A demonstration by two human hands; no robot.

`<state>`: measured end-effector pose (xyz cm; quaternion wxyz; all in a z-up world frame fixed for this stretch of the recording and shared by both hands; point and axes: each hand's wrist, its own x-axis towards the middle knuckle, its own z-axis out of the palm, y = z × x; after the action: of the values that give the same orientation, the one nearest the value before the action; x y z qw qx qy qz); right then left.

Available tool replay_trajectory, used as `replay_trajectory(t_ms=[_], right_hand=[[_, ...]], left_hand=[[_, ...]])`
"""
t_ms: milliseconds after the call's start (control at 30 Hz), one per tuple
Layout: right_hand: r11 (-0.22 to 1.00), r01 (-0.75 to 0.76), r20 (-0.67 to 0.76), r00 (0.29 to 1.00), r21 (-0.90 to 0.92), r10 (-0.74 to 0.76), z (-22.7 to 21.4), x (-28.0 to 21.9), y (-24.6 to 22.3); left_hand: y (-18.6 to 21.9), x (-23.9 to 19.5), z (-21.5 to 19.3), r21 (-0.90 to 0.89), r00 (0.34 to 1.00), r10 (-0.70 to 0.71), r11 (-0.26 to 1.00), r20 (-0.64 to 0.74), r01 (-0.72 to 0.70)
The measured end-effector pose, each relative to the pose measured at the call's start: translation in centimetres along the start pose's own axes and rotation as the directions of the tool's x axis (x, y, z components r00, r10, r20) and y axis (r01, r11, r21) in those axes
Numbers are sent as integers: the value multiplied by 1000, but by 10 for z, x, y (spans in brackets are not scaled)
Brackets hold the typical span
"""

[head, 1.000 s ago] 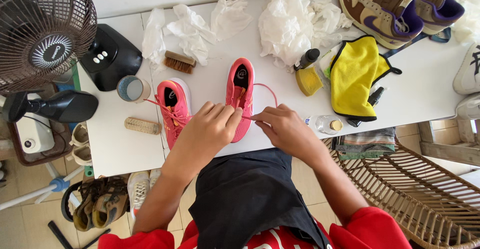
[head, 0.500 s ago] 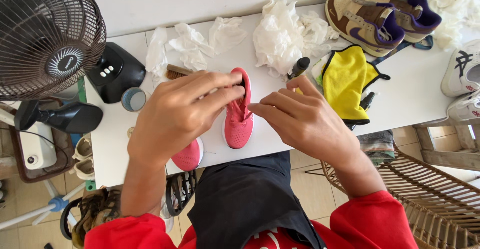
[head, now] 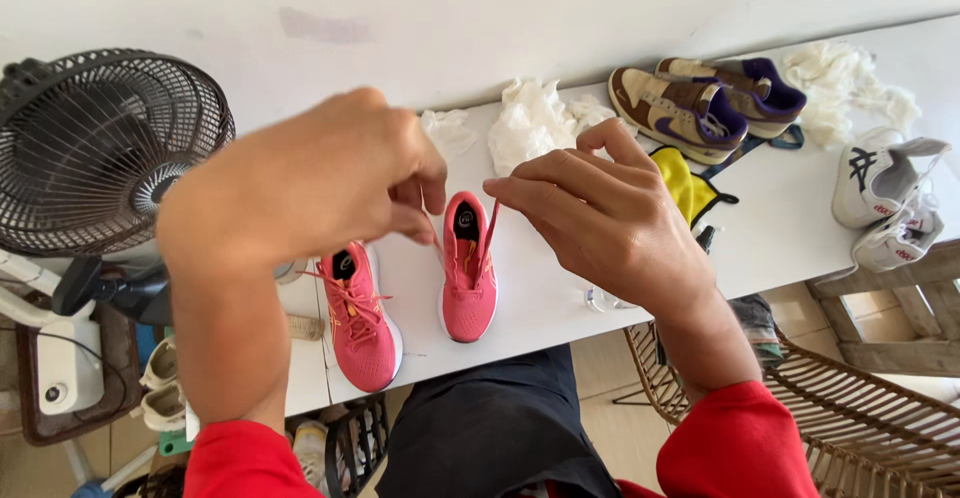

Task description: The person threads pink shoelaces through the eyelets of a pair of pink sneakers placed on a white table. They pull the laces tight and tie them into knots on both shoes.

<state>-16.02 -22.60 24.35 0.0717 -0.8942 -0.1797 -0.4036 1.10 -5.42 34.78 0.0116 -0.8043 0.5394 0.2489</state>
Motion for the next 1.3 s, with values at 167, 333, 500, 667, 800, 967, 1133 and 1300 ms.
replay_trajectory(t_ms=[167,333,500,667,800,967,1133,1300], right_hand=[[1000,-7,-52,999,-26,6,-12,8,0],[1000,-22,-139,990,-19,19,-26,23,2],[988,-120,-222,965,98,140,-38,41,3],[924,-245,-287,899,295,330,-39,58,8],[803,-269,-307,822,532,479,-30,59,18],[743,-278,-316,774,609,549,-23,55,33],[682,-285,-309,730,673,610,-25,58,39],[692,-268,-301,754,671,584,-27,61,41]], left_hand=[[16,-9,-22,-11,991,-1,1000,-133,-1],[1,-7,-20,317,678,543,840,-496,-440],[6,-12,-35,508,487,633,774,-602,-378],[8,-7,-44,425,323,606,766,-727,-483],[11,-4,-48,59,403,454,719,-795,-693],[14,2,-51,-75,529,383,753,-757,-654],[21,0,-58,-78,504,403,718,-764,-692],[24,-3,-60,-88,480,414,680,-773,-728]])
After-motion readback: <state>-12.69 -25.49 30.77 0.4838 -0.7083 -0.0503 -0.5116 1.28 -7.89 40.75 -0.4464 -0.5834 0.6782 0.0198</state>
